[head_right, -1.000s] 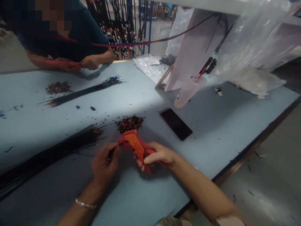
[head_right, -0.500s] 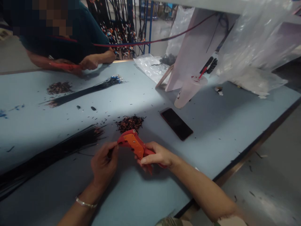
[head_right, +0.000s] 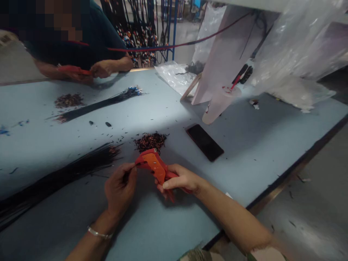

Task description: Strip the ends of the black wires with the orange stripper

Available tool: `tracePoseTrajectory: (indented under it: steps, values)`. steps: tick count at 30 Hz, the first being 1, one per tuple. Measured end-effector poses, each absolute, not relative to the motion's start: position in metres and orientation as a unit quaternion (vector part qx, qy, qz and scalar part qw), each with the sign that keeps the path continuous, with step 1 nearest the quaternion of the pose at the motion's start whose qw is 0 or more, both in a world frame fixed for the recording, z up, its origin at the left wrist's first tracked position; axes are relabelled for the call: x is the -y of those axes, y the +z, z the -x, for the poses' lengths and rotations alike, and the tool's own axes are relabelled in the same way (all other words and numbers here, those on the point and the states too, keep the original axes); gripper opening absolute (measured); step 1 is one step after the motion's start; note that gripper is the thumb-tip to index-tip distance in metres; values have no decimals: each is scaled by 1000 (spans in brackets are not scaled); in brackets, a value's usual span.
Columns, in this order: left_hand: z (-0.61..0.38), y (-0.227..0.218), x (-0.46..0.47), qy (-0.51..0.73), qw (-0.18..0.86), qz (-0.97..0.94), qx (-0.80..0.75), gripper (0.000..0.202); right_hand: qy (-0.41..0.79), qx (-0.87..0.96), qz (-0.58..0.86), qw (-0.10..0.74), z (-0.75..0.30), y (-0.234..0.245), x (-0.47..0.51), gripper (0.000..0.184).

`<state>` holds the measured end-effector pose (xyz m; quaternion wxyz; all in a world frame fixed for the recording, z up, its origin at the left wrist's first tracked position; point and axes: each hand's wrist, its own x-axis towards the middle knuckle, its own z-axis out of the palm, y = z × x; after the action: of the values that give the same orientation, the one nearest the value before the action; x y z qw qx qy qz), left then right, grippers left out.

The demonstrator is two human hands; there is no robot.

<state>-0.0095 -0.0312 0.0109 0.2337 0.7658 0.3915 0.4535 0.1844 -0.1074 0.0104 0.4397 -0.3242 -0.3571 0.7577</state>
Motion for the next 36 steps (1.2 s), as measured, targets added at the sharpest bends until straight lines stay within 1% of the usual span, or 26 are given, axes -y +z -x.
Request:
tracePoseTrajectory:
  steps: [16, 25, 31, 36]
  values:
    - [10, 8, 31, 445, 264, -747, -418, 16, 760, 347, 316, 449, -183, 11, 107, 37]
    - [9, 9, 31, 465, 264, -739, -410, 13, 749, 352, 338, 448, -181, 13, 107, 38]
    - [9, 11, 29, 465, 272, -733, -416, 16, 733, 347, 384, 442, -177, 13, 108, 39]
    - [9, 14, 29, 463, 271, -740, -406, 15, 725, 355, 394, 441, -176, 14, 109, 39]
